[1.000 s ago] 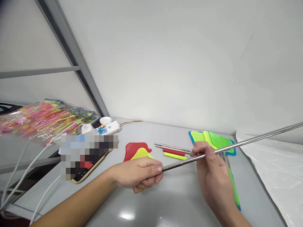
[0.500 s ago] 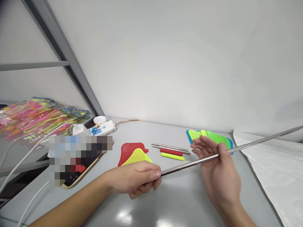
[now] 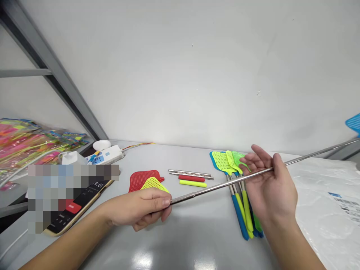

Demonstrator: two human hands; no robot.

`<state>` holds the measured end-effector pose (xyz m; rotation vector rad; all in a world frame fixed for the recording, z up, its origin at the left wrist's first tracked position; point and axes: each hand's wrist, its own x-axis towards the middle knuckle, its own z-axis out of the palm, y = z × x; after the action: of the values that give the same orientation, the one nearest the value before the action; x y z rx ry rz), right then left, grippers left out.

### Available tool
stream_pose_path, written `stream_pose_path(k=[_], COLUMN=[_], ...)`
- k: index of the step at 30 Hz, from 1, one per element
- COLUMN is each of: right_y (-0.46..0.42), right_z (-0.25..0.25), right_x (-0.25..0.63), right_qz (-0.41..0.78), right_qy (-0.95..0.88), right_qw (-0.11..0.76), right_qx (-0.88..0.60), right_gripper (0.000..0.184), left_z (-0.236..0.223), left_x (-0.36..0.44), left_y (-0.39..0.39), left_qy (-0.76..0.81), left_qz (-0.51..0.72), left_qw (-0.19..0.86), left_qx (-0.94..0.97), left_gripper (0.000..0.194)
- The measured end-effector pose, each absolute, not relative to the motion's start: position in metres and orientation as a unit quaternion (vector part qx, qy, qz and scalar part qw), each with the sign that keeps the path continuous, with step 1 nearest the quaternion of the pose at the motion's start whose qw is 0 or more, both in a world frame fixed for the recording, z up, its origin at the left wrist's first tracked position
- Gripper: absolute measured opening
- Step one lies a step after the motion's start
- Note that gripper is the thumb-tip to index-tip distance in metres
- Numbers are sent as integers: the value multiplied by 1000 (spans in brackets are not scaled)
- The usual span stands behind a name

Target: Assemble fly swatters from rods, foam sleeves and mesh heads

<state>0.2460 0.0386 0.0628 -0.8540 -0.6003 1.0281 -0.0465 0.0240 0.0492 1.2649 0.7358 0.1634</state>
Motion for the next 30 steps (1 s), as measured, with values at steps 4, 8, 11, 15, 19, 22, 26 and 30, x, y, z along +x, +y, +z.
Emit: stream_pose_path(k=[4, 8, 11, 15, 19, 22, 26, 30], right_y=[32, 11, 4, -3, -13, -10, 15, 33], right_z=[53, 42, 39, 25, 16, 27, 51, 55], right_x=[227, 186, 175, 166, 154, 162, 203, 225], right_qz=[442, 511, 531, 561, 589, 580, 521, 468], right_qy=[-301, -342, -350, -403, -468, -476, -367, -299], right_qw=[747, 685, 668, 606, 538, 548, 674, 741], right_qx=[-395, -390, -387, -395, -380, -368, -373, -378], right_gripper=[30, 34, 36, 45, 48, 47, 52, 36], left_z=[45, 46, 48, 46, 45, 49, 52, 50], left_x=[-45, -46, -49, -41, -29, -29, -42, -47], left_y=[25, 27, 28, 25, 17, 16, 24, 28], left_qy=[341, 345, 349, 340, 327, 320, 341, 354], left_qz=[80, 64, 61, 60, 74, 72, 47, 43], left_qw=[716, 714, 718, 733, 746, 756, 737, 720], left_qx=[604, 605, 600, 586, 575, 566, 581, 595], left_gripper=[45, 47, 46, 45, 46, 46, 46, 44])
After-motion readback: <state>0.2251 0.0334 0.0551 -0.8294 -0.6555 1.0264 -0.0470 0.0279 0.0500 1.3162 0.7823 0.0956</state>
